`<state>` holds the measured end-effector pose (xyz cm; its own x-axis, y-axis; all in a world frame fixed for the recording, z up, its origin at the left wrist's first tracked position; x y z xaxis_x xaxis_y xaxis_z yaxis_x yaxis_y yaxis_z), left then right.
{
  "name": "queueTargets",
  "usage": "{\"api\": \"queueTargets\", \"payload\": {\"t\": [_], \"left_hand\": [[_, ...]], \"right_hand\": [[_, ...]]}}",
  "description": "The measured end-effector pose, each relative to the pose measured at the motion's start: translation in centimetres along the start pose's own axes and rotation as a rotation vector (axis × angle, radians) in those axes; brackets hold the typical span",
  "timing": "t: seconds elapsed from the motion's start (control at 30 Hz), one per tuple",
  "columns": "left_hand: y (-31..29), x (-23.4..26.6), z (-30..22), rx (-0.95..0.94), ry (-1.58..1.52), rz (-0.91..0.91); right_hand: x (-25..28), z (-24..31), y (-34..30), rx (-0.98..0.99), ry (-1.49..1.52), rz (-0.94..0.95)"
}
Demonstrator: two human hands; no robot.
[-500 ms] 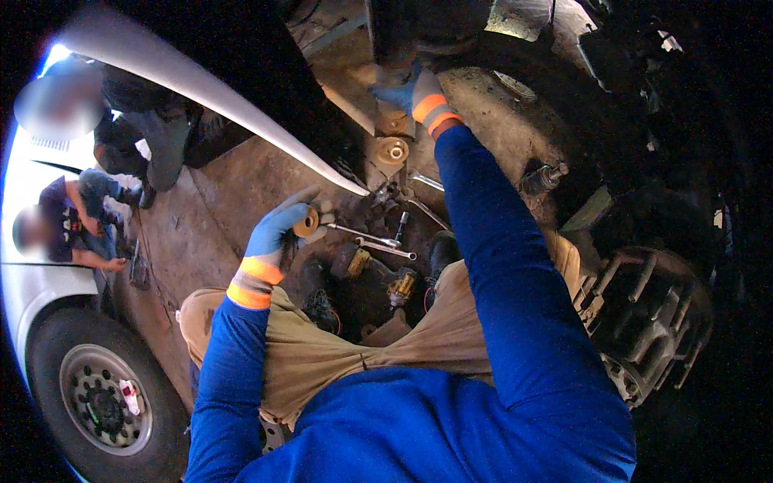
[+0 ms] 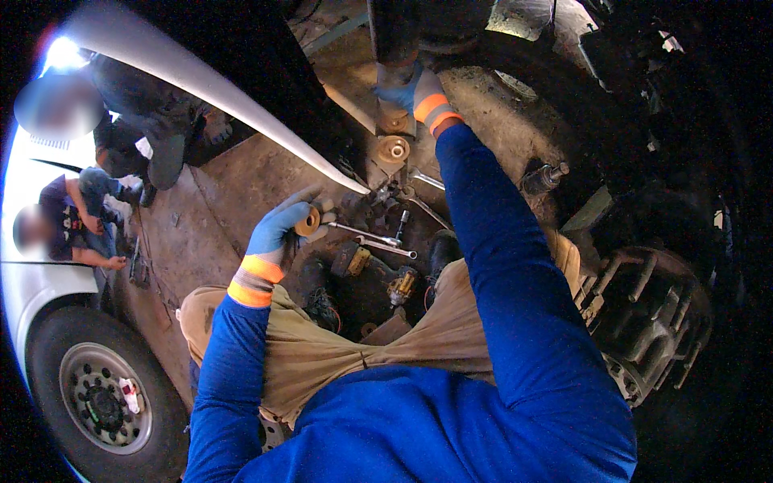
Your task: The person sits on the floor under a white truck and uses a wrench to loosen and remove bolts from the suspension assembly. They handle a small metal part and continue adjusting components with the wrench while two other people stand nearby.
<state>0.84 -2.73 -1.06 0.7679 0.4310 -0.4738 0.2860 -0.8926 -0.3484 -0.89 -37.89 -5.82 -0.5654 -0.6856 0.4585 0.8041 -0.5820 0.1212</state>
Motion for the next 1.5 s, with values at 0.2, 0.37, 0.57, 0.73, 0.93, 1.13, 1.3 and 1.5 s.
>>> {"api": "queueTargets", "payload": {"t": [0.2, 0.37, 0.57, 0.73, 0.93, 1.13, 1.3, 1.5], "left_hand": [[-0.4, 0.2, -0.1, 0.018, 0.086, -0.036], [-0.7, -0.1, -0.5, 0.059, 0.207, -0.048], [-0.7, -0.7, -0.6, 0.058, 0.189, -0.118], [-0.6, 0.1, -0.2, 0.09, 0.249, -0.114], [-0.7, -0.4, -0.6, 0.107, 0.076, -0.061], [-0.6, -0.3, -0.5, 0.099, 0.094, -0.081], [-0.5, -0.8, -0.6, 0.102, 0.099, -0.076], [-0.8, -0.6, -0.8, 0.1, 0.07, -0.079]], "right_hand": [[-0.4, 0.9, -0.4, 0.092, -0.009, -0.005], [-0.5, 2.2, -1.4, 0.067, 0.177, 0.046], [0.2, 2.6, -1.6, 0.044, 0.015, 0.043], [-0.1, 1.0, -1.0, 0.003, -0.039, 0.017], [-0.7, 0.8, -1.1, 0.019, 0.103, -0.008], [-0.3, 1.6, -1.4, 0.037, 0.022, -0.008], [-0.4, 0.9, -1.3, 0.112, 0.027, -0.036], [-0.4, 2.2, -2.1, 0.112, 0.077, 0.027]]}}
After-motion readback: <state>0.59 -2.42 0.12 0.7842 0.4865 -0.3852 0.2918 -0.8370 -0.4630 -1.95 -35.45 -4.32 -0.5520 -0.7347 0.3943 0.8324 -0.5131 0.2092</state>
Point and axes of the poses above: each hand's wrist, its own y-axis towards the middle knuckle, its own x-axis out of the back of the hand, z = x × y, the point moved 3 cm from there along y, towards the middle knuckle, and after that the axes turned 7 degrees about z, right-handed, at the moved point
